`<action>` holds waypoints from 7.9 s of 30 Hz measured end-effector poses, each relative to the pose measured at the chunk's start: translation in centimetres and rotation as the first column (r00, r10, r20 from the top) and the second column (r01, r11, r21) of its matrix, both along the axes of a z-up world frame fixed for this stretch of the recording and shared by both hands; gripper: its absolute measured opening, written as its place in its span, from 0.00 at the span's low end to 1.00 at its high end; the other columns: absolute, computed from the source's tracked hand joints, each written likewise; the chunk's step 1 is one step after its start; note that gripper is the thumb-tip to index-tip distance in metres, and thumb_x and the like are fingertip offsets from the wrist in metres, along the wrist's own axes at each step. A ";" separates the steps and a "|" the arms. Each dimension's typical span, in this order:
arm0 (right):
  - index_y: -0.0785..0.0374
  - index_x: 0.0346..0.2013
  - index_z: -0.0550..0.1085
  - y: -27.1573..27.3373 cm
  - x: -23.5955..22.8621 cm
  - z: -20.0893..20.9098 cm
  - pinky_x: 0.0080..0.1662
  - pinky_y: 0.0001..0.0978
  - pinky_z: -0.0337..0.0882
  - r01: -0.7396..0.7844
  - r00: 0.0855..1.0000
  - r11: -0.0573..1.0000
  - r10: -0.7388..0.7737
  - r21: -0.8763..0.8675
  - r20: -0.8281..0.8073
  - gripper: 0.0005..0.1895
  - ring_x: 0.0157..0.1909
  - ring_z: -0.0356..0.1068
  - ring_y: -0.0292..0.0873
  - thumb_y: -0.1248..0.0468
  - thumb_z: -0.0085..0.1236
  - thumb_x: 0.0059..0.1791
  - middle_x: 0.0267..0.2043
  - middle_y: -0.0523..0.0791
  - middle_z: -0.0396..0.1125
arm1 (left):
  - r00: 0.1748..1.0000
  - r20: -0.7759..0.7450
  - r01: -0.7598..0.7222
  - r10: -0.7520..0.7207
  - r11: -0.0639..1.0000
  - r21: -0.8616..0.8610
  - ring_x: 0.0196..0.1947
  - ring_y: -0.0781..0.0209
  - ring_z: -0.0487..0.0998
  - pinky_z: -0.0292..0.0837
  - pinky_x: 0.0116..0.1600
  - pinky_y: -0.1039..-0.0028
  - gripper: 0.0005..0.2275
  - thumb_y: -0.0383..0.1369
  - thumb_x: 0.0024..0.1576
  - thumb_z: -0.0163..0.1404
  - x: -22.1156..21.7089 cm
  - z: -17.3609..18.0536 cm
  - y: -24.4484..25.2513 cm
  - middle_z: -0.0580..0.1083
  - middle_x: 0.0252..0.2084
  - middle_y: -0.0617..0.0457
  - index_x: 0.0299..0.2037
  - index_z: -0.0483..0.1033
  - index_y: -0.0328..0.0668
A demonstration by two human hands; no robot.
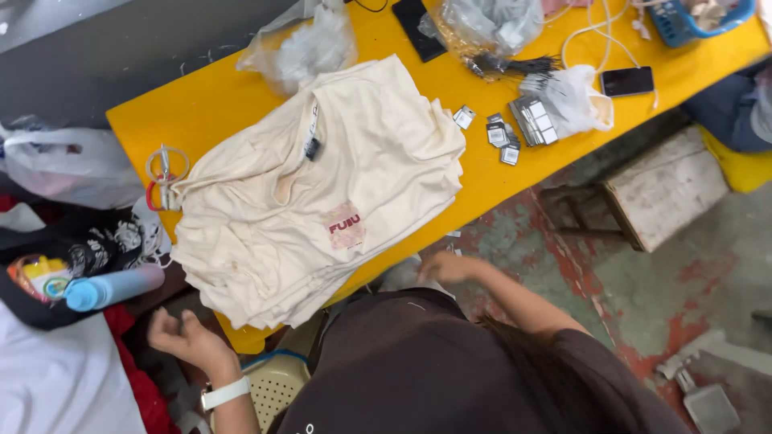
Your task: A worker in a garment factory efficiently attaches brand tags to a stack of t-shirts using a tagging gun.
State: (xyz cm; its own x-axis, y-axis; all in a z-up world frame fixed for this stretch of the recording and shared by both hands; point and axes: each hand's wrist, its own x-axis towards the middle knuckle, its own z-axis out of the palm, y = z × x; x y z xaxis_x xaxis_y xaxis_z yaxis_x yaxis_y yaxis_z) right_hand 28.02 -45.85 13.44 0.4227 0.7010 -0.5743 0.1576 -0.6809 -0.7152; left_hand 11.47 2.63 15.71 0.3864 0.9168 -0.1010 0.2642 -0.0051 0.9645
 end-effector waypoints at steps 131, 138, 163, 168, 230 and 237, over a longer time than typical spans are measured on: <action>0.60 0.34 0.74 21.7 20.0 11.0 0.45 0.43 0.70 -0.509 0.547 0.859 0.271 0.057 0.792 0.14 0.47 0.65 0.51 0.62 0.70 0.40 0.41 0.44 0.61 | 0.613 -0.418 0.475 -0.671 -0.110 0.873 0.43 0.57 0.73 0.66 0.43 0.68 0.02 0.29 0.63 0.50 22.2 0.5 -24.3 0.74 0.45 0.54 0.43 0.74 0.47; 0.58 0.30 0.76 22.4 19.4 10.1 0.42 0.38 0.70 -0.433 0.613 0.887 0.161 0.158 0.774 0.05 0.42 0.68 0.47 0.65 0.66 0.44 0.34 0.42 0.65 | 0.559 -0.511 0.525 -0.653 -0.198 0.827 0.43 0.57 0.75 0.68 0.45 0.69 0.03 0.27 0.63 0.51 23.6 -2.8 -24.8 0.74 0.37 0.53 0.36 0.74 0.45; 0.63 0.42 0.72 20.3 18.1 13.0 0.49 0.35 0.73 -0.131 0.848 0.759 -0.248 0.638 0.469 0.12 0.39 0.77 0.45 0.72 0.68 0.48 0.34 0.44 0.77 | 0.814 0.397 0.489 -0.424 0.869 -0.075 0.26 0.70 0.80 0.76 0.36 0.81 0.03 0.26 0.63 0.54 22.3 4.8 -15.5 0.79 0.27 0.52 0.42 0.81 0.41; 0.62 0.40 0.73 20.6 17.5 13.1 0.48 0.36 0.74 -0.168 0.809 0.770 -0.249 0.615 0.533 0.11 0.39 0.76 0.47 0.73 0.67 0.48 0.33 0.45 0.76 | 0.854 0.232 0.450 -0.465 0.885 0.114 0.25 0.66 0.79 0.73 0.33 0.77 0.02 0.26 0.62 0.54 21.7 7.8 -15.6 0.79 0.26 0.52 0.40 0.80 0.41; 0.68 0.47 0.72 2.6 21.5 10.4 0.52 0.36 0.71 0.040 0.525 0.708 -0.615 0.705 0.588 0.04 0.48 0.68 0.48 0.74 0.57 0.58 0.46 0.51 0.67 | 0.666 -0.421 0.700 -0.615 0.711 0.067 0.29 0.56 0.70 0.59 0.34 0.64 0.15 0.38 0.68 0.49 6.5 8.0 -4.2 0.71 0.28 0.51 0.29 0.68 0.43; 0.57 0.30 0.75 -6.9 15.1 9.3 0.47 0.37 0.67 0.657 0.654 0.748 -0.628 0.095 0.423 0.18 0.38 0.69 0.38 0.50 0.54 0.59 0.31 0.40 0.68 | 0.595 -0.729 0.696 -0.340 0.672 0.255 0.43 0.46 0.72 0.69 0.33 0.56 0.18 0.49 0.62 0.58 1.8 0.0 -8.9 0.70 0.41 0.49 0.34 0.78 0.40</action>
